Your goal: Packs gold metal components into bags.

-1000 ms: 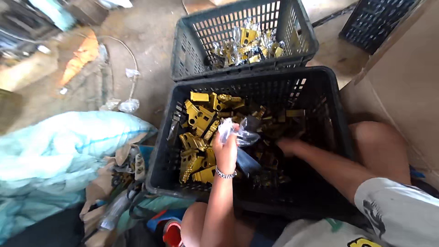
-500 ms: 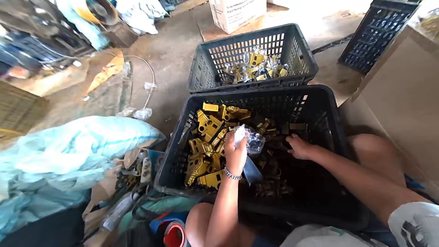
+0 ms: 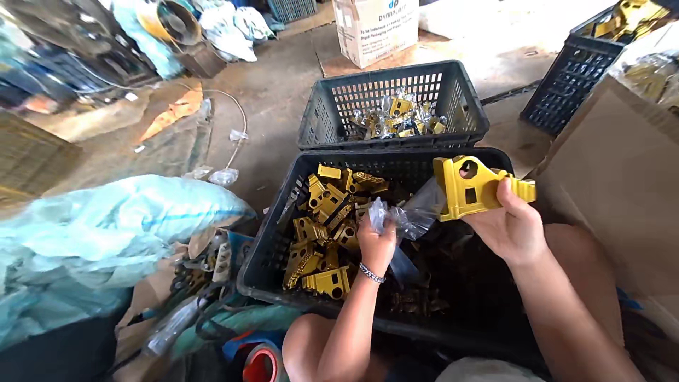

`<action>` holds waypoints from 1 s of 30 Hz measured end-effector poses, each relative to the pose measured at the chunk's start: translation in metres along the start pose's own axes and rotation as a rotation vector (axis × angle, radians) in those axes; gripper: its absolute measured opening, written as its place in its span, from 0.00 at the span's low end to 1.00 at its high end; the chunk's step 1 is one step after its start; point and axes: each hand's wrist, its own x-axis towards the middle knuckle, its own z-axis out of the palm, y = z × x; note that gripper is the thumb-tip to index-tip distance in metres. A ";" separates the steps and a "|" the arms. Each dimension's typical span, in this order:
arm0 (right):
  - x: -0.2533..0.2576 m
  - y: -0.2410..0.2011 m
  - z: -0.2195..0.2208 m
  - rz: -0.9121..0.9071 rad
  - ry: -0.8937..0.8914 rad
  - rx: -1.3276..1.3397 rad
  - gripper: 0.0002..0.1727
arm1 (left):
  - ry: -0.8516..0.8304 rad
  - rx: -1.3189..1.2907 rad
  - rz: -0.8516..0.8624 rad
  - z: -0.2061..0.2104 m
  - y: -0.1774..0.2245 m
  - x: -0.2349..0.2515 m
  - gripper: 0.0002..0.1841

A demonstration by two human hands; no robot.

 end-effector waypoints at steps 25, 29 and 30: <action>-0.019 0.060 0.019 -0.316 -0.224 -0.525 0.21 | -0.027 -0.814 -0.692 -0.010 0.052 0.003 0.11; -0.011 0.064 0.005 -0.594 -0.284 -0.890 0.20 | 0.036 -0.688 -0.637 -0.018 0.048 0.008 0.09; -0.007 0.064 0.000 -0.641 -0.215 -0.996 0.19 | 0.020 -0.611 -0.589 -0.011 0.048 0.001 0.06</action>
